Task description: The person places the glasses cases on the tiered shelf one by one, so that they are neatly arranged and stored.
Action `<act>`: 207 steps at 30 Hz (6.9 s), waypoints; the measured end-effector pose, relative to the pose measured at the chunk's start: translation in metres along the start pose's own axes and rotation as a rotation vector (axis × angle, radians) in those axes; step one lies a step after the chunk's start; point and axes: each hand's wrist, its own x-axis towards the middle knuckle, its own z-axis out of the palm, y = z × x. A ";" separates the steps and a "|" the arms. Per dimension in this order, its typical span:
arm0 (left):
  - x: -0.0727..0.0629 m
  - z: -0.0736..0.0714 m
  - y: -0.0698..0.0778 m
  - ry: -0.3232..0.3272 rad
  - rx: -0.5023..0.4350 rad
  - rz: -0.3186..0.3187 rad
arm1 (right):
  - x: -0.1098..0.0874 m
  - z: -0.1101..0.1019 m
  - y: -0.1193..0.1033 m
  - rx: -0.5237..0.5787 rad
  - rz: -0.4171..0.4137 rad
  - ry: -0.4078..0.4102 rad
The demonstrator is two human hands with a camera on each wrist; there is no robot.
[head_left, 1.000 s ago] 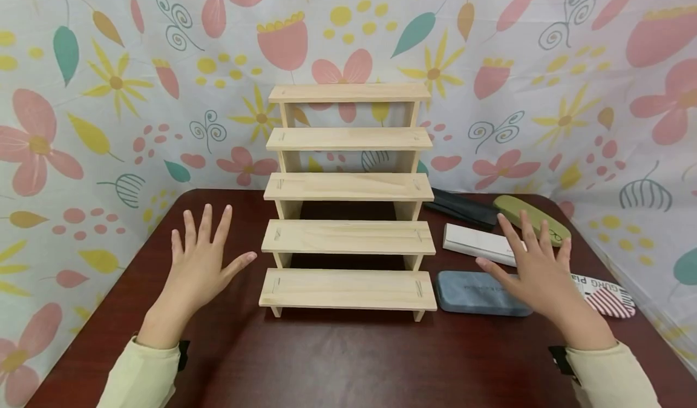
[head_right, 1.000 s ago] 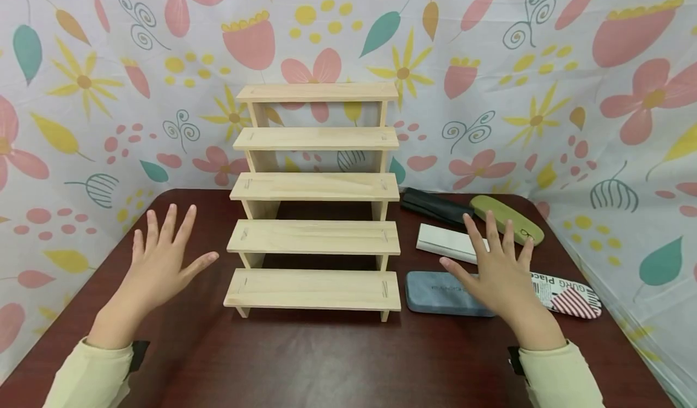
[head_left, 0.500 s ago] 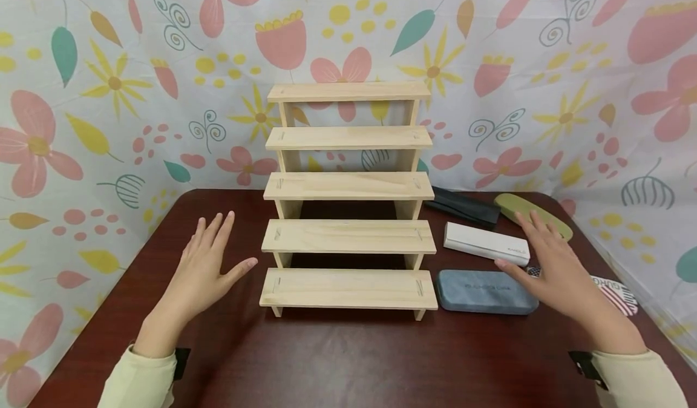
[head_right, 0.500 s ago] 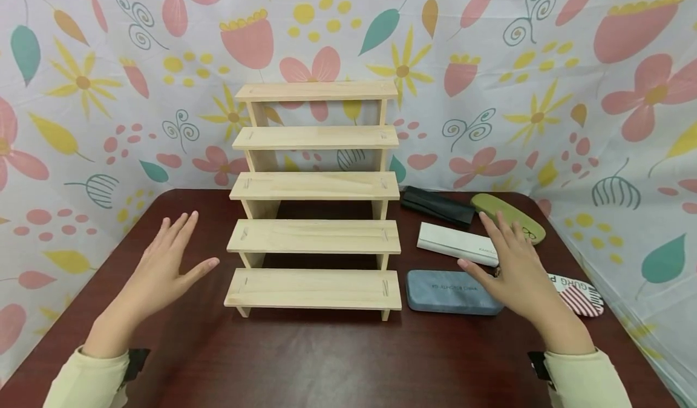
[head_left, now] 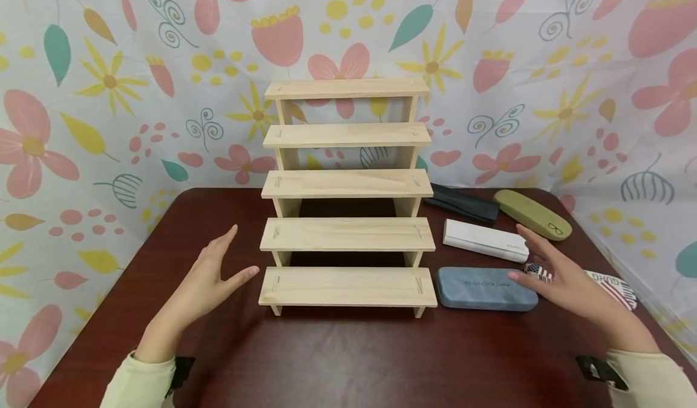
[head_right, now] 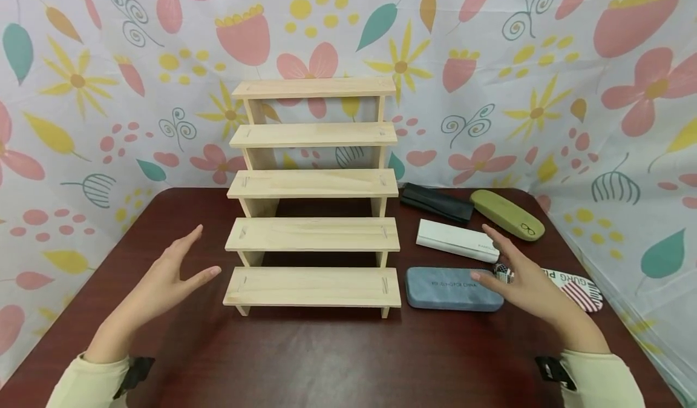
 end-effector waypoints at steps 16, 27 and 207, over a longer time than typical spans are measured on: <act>0.007 0.016 -0.015 -0.116 -0.312 -0.075 | -0.015 -0.001 0.030 0.283 -0.069 -0.142; 0.010 0.025 -0.020 -0.215 -0.568 -0.201 | -0.018 -0.001 0.038 0.370 -0.057 -0.219; 0.007 0.030 -0.034 -0.505 -0.738 -0.102 | 0.302 -0.042 -0.221 0.248 0.050 0.085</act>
